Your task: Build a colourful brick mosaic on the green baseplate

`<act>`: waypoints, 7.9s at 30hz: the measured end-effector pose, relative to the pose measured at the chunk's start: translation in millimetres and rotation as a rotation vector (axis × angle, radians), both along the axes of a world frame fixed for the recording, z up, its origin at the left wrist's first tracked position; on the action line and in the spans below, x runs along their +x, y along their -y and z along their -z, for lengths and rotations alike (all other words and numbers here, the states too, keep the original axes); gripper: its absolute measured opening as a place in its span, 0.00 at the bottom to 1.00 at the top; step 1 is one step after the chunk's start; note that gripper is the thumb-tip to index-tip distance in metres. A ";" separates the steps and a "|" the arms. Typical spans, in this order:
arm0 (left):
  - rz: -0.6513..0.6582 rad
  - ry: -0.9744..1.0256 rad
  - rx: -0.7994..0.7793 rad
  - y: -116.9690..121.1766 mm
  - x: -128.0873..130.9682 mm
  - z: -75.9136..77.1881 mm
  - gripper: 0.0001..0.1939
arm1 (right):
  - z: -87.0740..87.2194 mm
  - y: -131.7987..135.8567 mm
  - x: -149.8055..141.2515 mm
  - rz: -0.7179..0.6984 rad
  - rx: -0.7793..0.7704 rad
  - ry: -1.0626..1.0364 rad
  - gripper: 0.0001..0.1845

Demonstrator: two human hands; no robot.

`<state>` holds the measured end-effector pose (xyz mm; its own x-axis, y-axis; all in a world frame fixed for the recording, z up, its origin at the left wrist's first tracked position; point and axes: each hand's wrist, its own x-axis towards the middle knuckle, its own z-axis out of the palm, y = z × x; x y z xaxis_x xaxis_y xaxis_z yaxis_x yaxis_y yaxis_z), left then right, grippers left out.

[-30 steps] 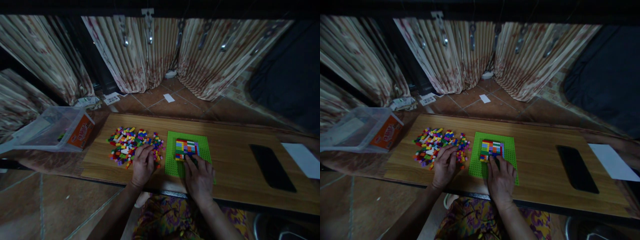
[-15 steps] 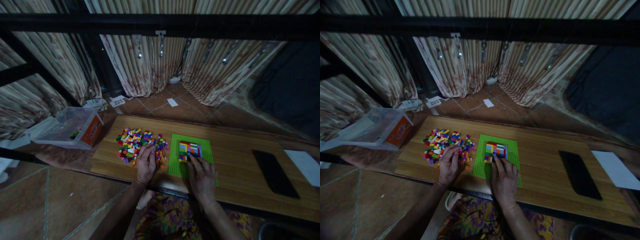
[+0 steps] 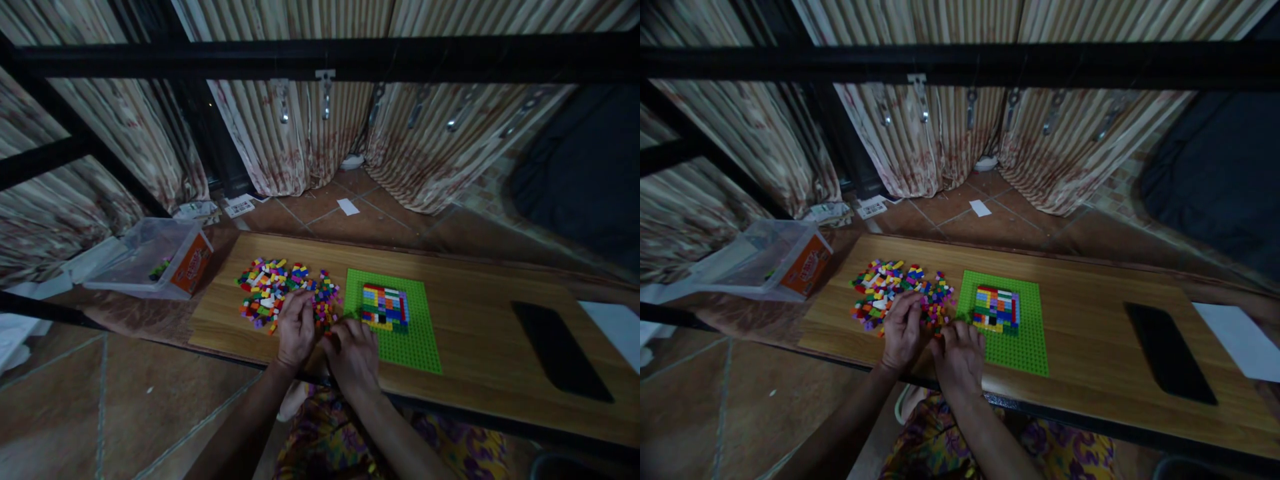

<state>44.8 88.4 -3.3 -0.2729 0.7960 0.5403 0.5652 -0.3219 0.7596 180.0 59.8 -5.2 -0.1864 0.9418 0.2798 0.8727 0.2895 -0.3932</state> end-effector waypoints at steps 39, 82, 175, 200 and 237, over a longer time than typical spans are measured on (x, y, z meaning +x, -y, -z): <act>0.528 -0.453 0.062 -9.3 7.3 -8.8 0.10 | -20.4 -22.6 21.7 0.159 -0.720 -1.527 0.13; 0.441 -0.574 0.044 -14.4 10.5 -12.0 0.10 | 13.1 -34.0 106.6 0.311 0.122 -0.509 0.09; 0.217 0.023 -0.153 -13.2 -3.4 -0.1 0.11 | -4.9 -24.2 108.5 0.281 0.027 -0.287 0.15; 0.217 0.015 -0.191 -13.9 -1.3 -2.7 0.12 | 8.3 -29.1 104.9 0.178 0.115 -0.382 0.12; 0.043 0.879 -0.002 3.3 -40.4 -48.3 0.04 | 30.6 -7.2 110.6 0.119 0.251 -0.053 0.20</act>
